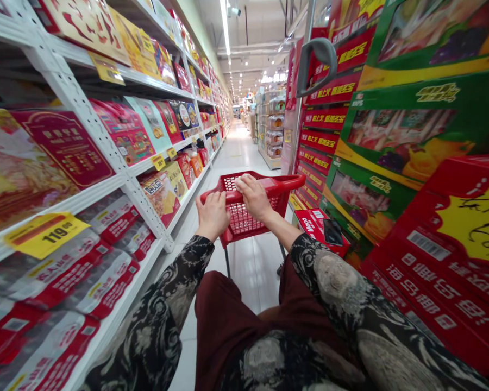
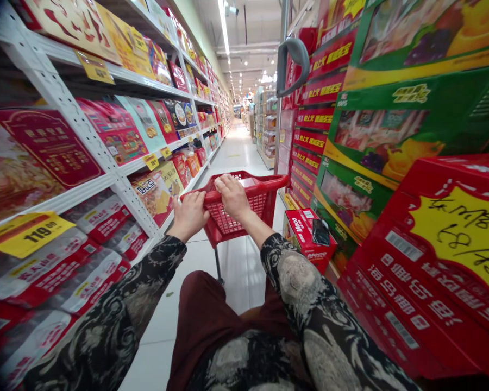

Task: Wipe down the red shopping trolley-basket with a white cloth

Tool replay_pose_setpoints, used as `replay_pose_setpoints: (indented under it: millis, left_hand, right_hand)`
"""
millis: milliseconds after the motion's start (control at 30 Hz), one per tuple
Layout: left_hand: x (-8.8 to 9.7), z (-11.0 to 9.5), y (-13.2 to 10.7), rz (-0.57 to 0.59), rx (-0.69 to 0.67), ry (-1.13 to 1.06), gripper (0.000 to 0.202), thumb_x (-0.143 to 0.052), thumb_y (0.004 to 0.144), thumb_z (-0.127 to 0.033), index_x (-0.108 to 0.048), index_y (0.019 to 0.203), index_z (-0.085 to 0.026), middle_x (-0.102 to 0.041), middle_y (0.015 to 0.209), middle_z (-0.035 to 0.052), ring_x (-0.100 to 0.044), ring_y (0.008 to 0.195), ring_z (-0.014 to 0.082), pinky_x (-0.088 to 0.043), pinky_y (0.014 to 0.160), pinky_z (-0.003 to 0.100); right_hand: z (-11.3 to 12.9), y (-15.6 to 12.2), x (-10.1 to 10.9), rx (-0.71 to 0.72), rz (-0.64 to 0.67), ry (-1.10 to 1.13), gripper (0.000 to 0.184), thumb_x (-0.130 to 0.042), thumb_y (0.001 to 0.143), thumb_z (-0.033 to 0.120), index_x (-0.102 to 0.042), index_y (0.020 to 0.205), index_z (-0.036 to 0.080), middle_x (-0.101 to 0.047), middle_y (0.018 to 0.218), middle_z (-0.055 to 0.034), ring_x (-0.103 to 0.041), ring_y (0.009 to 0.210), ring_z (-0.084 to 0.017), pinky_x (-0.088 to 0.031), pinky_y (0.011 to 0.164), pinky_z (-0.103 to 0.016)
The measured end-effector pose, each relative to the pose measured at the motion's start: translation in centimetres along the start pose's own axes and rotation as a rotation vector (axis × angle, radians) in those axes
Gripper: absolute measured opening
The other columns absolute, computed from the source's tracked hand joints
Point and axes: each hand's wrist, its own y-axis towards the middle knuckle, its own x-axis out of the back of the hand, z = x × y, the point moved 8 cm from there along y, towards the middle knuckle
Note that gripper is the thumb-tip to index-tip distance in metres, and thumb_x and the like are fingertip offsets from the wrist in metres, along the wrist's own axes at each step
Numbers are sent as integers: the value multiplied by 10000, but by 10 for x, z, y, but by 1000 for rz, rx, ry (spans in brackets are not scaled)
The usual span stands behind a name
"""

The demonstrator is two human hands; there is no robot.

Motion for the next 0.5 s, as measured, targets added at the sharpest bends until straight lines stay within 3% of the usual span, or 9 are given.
replay_pose_setpoints:
  millis: [133, 300, 400, 500]
  left_hand:
    - [5, -9, -6, 13, -27, -34, 528, -455, 756, -225, -455, 1280, -158, -510, 1326, 139, -437, 1233, 287, -134, 1094, 598]
    - [-1, 10, -9, -46, 79, -80, 574, -450, 760, -237, -400, 1323, -133, -427, 1400, 151, -359, 1306, 289, -169, 1102, 567]
    - [-12, 14, -6, -46, 66, -88, 593, -464, 746, -238, -400, 1326, -130, -428, 1396, 156, -346, 1314, 296, -182, 1105, 548]
    - [-18, 12, 1, -77, 56, -102, 562, -477, 744, -245, -443, 1294, -134, -476, 1350, 161, -381, 1284, 302, -193, 1099, 549]
  right_hand:
    - [-8, -3, 11, 22, -7, 34, 376, -379, 888, 122, -557, 1216, 168, -535, 1304, -98, -396, 1286, -190, -306, 1089, -419]
    - [-20, 0, 16, -96, -29, 35, 359, -379, 892, 124, -558, 1202, 149, -531, 1300, -107, -409, 1269, -204, -307, 1084, -417]
    - [-23, 5, 13, -189, -50, 8, 359, -374, 888, 111, -561, 1195, 123, -533, 1287, -126, -406, 1265, -218, -297, 1088, -418]
    - [-12, 11, -1, -182, -18, 6, 353, -376, 887, 109, -562, 1186, 127, -530, 1284, -129, -393, 1270, -222, -285, 1094, -428]
